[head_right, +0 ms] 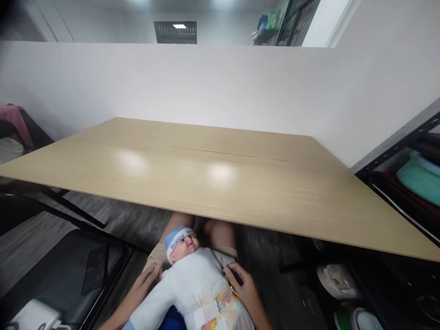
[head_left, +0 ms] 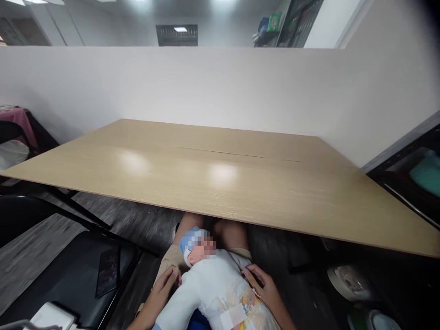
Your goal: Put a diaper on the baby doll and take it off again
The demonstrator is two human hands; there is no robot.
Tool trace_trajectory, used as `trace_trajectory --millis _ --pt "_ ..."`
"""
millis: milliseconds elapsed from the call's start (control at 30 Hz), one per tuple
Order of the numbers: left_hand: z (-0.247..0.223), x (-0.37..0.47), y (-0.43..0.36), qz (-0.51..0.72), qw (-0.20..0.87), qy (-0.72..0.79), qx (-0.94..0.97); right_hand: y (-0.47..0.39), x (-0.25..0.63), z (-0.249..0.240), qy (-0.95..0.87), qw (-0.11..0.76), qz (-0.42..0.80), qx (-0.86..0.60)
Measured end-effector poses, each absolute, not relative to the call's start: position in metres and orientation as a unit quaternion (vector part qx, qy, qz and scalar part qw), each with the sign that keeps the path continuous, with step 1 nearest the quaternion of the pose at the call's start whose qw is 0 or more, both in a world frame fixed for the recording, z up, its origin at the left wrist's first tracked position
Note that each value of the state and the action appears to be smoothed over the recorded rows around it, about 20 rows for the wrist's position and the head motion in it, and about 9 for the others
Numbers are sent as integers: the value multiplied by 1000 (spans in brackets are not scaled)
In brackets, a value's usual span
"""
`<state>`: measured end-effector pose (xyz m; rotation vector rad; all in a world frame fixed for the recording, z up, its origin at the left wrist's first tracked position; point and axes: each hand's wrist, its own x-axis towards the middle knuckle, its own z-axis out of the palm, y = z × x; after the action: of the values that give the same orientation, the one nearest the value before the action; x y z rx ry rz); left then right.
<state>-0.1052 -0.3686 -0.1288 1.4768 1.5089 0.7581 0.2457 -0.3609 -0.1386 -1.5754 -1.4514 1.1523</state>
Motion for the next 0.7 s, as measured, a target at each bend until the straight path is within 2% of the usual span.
trace_trajectory --millis 100,167,300,367,467,567,700 --pt "-116 -118 -366 369 512 582 513 -377 248 -114 -557 326 487 -588" --pt "-88 -114 -358 364 509 561 542 -386 254 -100 -579 298 494 -577" --pt "-22 -79 -344 254 484 412 729 -394 264 -96 -606 260 459 -595" --pt "-9 -54 -339 193 482 314 795 -394 265 -101 -602 271 441 -608" --pt "-24 -20 -331 128 447 230 855 -389 265 -110 -599 279 471 -584" --pt "-51 0 -326 116 421 200 877 -381 271 -122 -577 286 508 -572" --pt "-61 6 -328 138 440 192 866 -373 280 -127 -572 323 432 -618"
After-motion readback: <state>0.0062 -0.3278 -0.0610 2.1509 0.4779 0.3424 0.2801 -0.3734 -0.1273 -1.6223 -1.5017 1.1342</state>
